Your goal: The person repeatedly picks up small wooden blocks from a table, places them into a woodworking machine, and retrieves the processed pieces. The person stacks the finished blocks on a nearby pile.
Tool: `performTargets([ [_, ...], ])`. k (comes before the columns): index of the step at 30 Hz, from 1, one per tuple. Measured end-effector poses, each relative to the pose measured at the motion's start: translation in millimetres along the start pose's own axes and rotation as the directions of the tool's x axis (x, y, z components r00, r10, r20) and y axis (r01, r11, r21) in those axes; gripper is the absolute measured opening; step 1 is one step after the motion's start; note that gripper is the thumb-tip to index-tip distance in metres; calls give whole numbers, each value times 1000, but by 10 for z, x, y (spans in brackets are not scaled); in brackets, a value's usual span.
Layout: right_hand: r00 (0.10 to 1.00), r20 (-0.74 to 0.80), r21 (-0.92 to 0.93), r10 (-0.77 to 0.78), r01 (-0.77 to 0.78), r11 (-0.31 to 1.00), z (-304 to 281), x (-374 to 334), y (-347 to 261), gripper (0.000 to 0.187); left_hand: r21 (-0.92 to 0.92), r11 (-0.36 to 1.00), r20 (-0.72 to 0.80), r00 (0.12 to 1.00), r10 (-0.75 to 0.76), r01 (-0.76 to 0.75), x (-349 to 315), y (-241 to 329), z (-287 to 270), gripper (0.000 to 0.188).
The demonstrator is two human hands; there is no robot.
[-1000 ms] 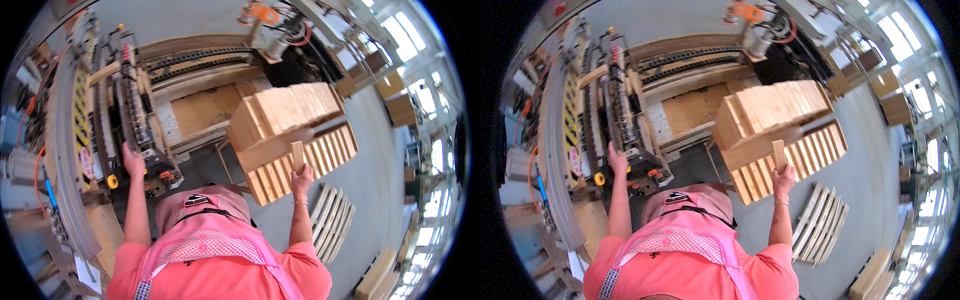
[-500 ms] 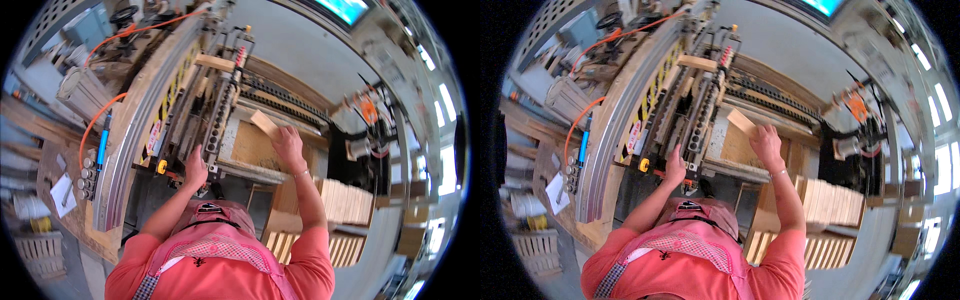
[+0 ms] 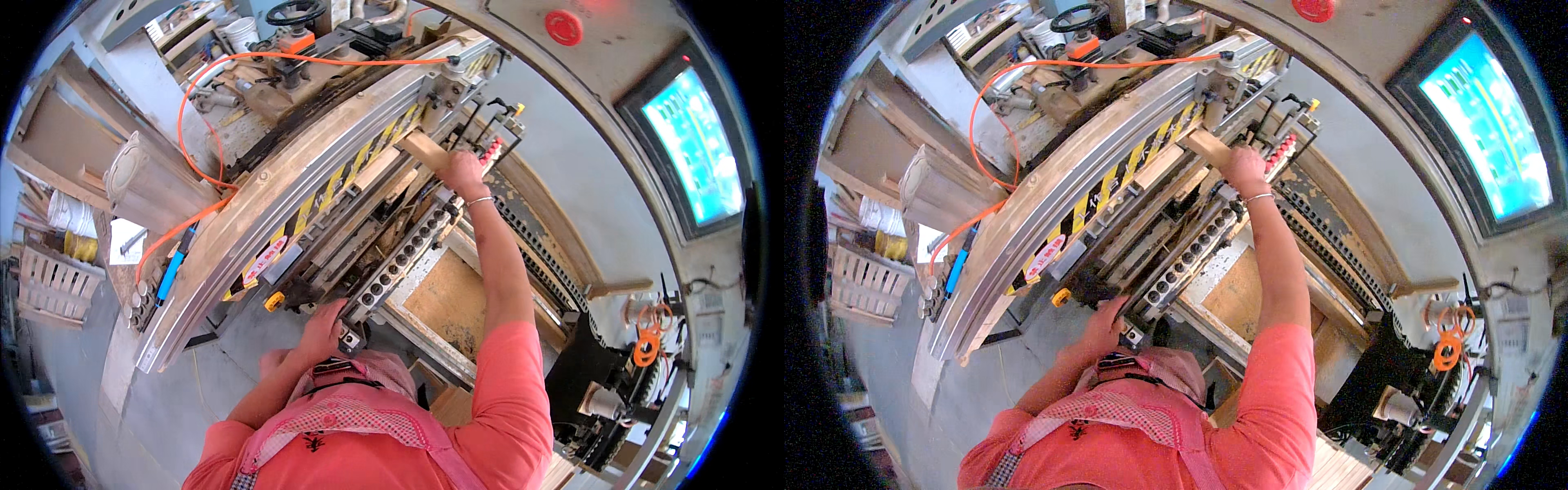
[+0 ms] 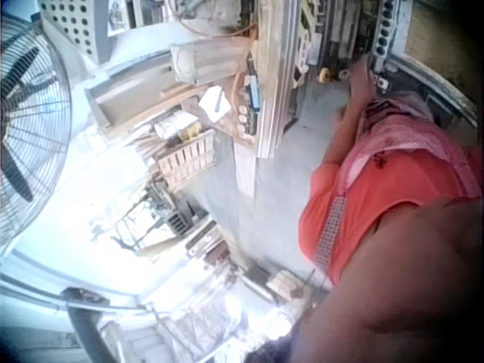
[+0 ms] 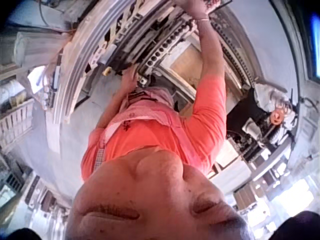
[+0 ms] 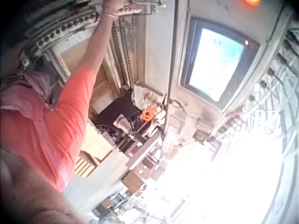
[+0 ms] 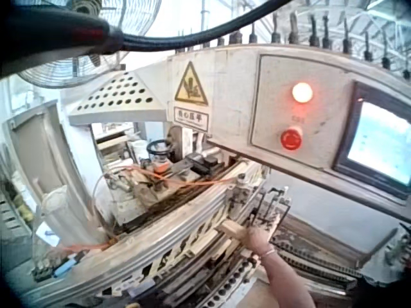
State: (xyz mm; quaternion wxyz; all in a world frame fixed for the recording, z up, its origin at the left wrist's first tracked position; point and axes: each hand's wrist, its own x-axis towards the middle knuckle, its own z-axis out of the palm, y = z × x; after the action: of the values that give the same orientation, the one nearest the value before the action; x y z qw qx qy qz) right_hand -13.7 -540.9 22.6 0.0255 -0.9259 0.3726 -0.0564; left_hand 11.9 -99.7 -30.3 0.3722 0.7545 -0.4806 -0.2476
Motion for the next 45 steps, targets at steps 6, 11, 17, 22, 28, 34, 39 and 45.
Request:
performTargets([
  [6, 990, 131, -28, -53, 57, 998, 44, 201, 45, 38, -30, 999, -29, 999, -44, 43, 13, 10, 47, 45],
  [11, 986, 165, -80, 9, 5, 997, -88, 131, 196, 37, -103, 995, -112, 994, -13, 2, 212, 221, -77, 48],
  [17, 945, 275, 296, -178, 92, 951, -863, -906, -27, 39, -657, 751, -35, 991, -128, 74, 672, 357, 136, 59],
  [22, 798, 248, 603, -549, 316, 732, -804, -1687, -442, 41, -899, 368, 245, 969, -24, 237, 979, 497, 455, 51],
  [28, 847, 347, 623, -402, 113, 774, -777, -1403, -398, 42, -667, 745, -51, 995, -86, 31, 765, 438, 300, 30],
  [34, 987, 128, 22, -95, 93, 995, -342, -316, 31, 38, -671, 741, -169, 979, -116, -28, 406, 216, 183, 22],
  [39, 995, 62, -30, -73, 75, 997, 177, 146, 125, 40, -667, 743, -181, 980, -81, -62, 369, 139, 250, 24],
  [45, 995, 31, -54, -91, 93, 994, 254, 160, 149, 40, -687, 724, -166, 983, -81, -56, 384, 146, 286, 25],
])
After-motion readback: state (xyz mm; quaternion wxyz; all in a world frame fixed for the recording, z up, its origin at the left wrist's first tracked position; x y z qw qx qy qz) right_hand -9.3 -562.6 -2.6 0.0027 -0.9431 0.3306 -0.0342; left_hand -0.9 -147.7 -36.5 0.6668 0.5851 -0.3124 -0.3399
